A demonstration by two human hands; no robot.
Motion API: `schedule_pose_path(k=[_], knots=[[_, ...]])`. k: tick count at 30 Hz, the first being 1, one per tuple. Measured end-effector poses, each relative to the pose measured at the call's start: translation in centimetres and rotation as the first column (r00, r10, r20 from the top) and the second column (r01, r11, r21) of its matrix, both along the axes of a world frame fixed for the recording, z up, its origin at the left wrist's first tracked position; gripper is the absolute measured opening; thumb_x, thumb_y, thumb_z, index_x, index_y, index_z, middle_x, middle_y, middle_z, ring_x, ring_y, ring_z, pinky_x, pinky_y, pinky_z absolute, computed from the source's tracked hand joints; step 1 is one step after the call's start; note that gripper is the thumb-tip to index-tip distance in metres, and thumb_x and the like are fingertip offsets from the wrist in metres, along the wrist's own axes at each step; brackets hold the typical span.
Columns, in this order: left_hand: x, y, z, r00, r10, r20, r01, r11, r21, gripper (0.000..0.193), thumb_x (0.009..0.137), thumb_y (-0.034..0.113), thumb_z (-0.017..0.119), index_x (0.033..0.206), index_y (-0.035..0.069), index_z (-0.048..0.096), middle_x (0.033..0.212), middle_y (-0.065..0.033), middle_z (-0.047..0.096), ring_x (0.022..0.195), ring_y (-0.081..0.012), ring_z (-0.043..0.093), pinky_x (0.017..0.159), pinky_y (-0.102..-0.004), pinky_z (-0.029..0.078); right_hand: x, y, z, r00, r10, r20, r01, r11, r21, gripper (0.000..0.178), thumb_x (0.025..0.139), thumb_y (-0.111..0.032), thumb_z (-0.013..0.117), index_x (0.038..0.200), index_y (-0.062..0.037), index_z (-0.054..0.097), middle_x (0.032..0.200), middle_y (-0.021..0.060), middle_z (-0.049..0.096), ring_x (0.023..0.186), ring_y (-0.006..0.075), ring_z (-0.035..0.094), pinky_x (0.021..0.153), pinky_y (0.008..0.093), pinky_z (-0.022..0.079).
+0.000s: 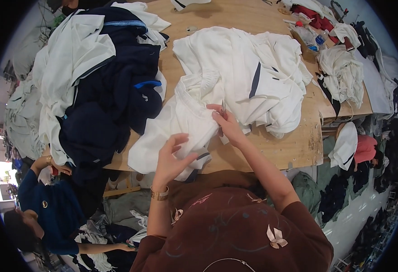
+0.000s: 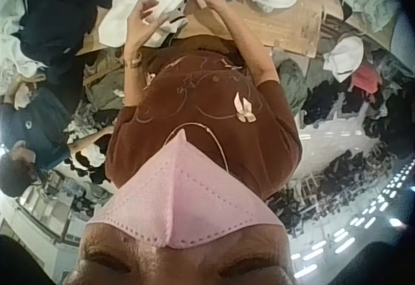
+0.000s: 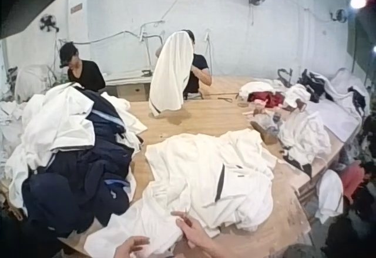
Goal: Trimming excess threads from white garments using thread snips.
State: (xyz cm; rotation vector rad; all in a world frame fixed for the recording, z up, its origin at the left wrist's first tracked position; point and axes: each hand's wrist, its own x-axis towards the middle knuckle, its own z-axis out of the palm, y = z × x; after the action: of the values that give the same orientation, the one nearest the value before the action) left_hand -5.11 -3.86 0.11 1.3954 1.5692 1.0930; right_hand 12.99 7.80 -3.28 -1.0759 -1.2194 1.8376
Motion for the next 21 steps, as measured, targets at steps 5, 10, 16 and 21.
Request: schedule_pose_path(k=[5,10,16,21], knots=[[0.5,3.6,3.9,0.984,0.015,-0.18,0.034,0.963,0.266,0.059,0.068,0.014,0.075,0.119,0.003,0.05,0.116,-0.013,0.053,0.104,-0.0248,0.054,0.088,-0.0343,0.044,0.1,0.0,4.8,0.985,0.149,-0.089,-0.138,0.983,0.121,0.027,0.092,-0.018,0.051,0.116,-0.0079,0.055,0.07,-0.0065,0.048,0.053,0.0008,0.039,0.042,0.0171,0.03],[3.0,5.2,4.1,0.976,0.033,-0.213,0.04,0.944,0.327,0.062,0.068,0.012,0.074,0.123,0.005,0.048,0.118,-0.0148,0.051,0.103,-0.0268,0.055,0.083,-0.0348,0.046,-1.4,-0.3,6.0,0.97,0.002,-0.242,0.016,0.997,0.07,0.024,0.092,-0.017,0.053,0.113,-0.0071,0.057,0.066,-0.0079,0.048,0.05,0.0001,0.037,0.042,0.017,0.027],[4.6,4.9,2.0,0.991,0.134,0.024,-0.136,0.966,0.221,0.046,0.07,0.003,0.07,0.113,0.003,0.052,0.096,-0.0091,0.061,0.088,-0.0174,0.06,0.071,-0.0266,0.049,0.6,-0.3,4.5,0.939,-0.058,-0.34,0.053,0.998,-0.023,0.022,0.091,-0.017,0.055,0.108,-0.0042,0.057,0.059,-0.009,0.045,0.045,-0.0001,0.034,0.039,0.0179,0.023],[5.8,4.2,1.6,0.916,0.271,-0.295,-0.085,0.851,0.518,0.041,0.07,0.002,0.07,0.107,0.002,0.052,0.097,-0.0089,0.06,0.079,-0.0164,0.06,0.067,-0.0249,0.048,0.2,-1.1,4.3,0.921,-0.192,-0.339,0.189,0.981,-0.041,0.025,0.088,-0.011,0.059,0.112,-0.003,0.054,0.075,-0.0046,0.052,0.046,0.0001,0.035,0.039,0.0184,0.024]])
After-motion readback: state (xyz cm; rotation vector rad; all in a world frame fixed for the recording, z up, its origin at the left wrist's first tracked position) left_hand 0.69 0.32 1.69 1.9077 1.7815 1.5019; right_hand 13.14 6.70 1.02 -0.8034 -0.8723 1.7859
